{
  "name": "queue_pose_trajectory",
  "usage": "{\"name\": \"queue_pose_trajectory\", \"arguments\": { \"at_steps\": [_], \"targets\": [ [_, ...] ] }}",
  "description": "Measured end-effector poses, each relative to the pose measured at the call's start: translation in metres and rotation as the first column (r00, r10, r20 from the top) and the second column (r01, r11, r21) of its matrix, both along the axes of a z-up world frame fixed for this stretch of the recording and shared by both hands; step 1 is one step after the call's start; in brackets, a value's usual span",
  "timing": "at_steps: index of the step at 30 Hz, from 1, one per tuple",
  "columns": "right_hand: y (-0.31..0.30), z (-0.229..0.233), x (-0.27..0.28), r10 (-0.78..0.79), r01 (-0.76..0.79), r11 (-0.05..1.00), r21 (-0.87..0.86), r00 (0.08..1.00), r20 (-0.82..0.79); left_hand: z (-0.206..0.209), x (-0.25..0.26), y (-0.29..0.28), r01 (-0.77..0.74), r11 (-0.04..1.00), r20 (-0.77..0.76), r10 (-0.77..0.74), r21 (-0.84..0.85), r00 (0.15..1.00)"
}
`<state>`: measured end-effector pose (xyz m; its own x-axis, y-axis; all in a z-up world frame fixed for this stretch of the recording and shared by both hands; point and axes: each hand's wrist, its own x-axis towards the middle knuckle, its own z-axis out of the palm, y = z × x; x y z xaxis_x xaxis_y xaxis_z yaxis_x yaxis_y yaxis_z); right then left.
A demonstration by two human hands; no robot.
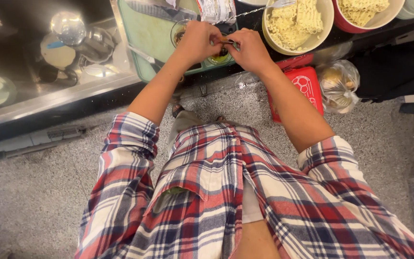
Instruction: Preparing instant ramen noodles by adding seasoning and hot water.
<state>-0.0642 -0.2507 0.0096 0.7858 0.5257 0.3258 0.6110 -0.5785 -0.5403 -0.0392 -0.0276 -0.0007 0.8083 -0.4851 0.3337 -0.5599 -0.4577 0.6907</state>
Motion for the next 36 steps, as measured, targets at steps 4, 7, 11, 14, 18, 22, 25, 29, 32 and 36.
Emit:
{"name": "queue_pose_trajectory", "arguments": {
  "at_steps": [4,7,11,14,18,22,25,29,32,36],
  "targets": [
    [0.002,0.027,-0.005,-0.022,0.022,1.0,0.0,0.996,-0.088,0.004,-0.003,0.002,-0.033,0.999,-0.055,0.033,-0.01,0.998],
    [-0.001,0.039,-0.005,-0.025,0.055,0.994,0.096,0.957,-0.289,0.005,0.0,0.004,-0.03,0.999,-0.109,0.027,-0.025,0.994],
    [-0.012,0.013,0.006,0.051,-0.051,0.998,0.022,0.998,0.023,-0.004,0.004,0.002,-0.027,0.999,-0.045,0.028,0.032,0.999],
    [-0.011,0.006,0.004,0.092,-0.095,0.995,0.009,0.981,0.173,-0.009,0.001,0.001,-0.045,0.996,0.034,0.043,0.071,0.999],
    [-0.009,0.006,0.001,0.072,-0.077,0.997,0.016,0.976,0.206,-0.004,0.002,0.0,-0.06,0.996,0.093,0.053,0.068,0.994],
    [-0.007,0.019,-0.001,0.04,-0.041,0.999,0.016,0.997,0.058,-0.002,0.003,0.006,-0.04,0.998,0.038,0.038,0.05,0.999],
    [-0.008,0.014,0.001,0.083,-0.083,0.996,0.023,0.997,-0.002,0.002,0.003,0.005,-0.024,0.998,-0.001,0.024,0.052,1.0],
    [-0.008,-0.002,0.002,0.045,-0.045,0.999,-0.008,0.998,0.038,0.002,0.001,0.003,-0.008,1.0,-0.066,0.01,0.027,0.998],
    [-0.007,0.002,0.0,0.045,-0.044,0.999,-0.016,0.999,0.019,0.002,0.002,0.001,0.002,1.0,-0.091,0.0,0.021,0.996],
    [-0.004,0.012,-0.005,0.008,-0.007,1.0,0.016,0.999,-0.038,0.007,0.004,0.003,0.017,0.998,-0.094,-0.012,0.055,0.995]
  ]
}}
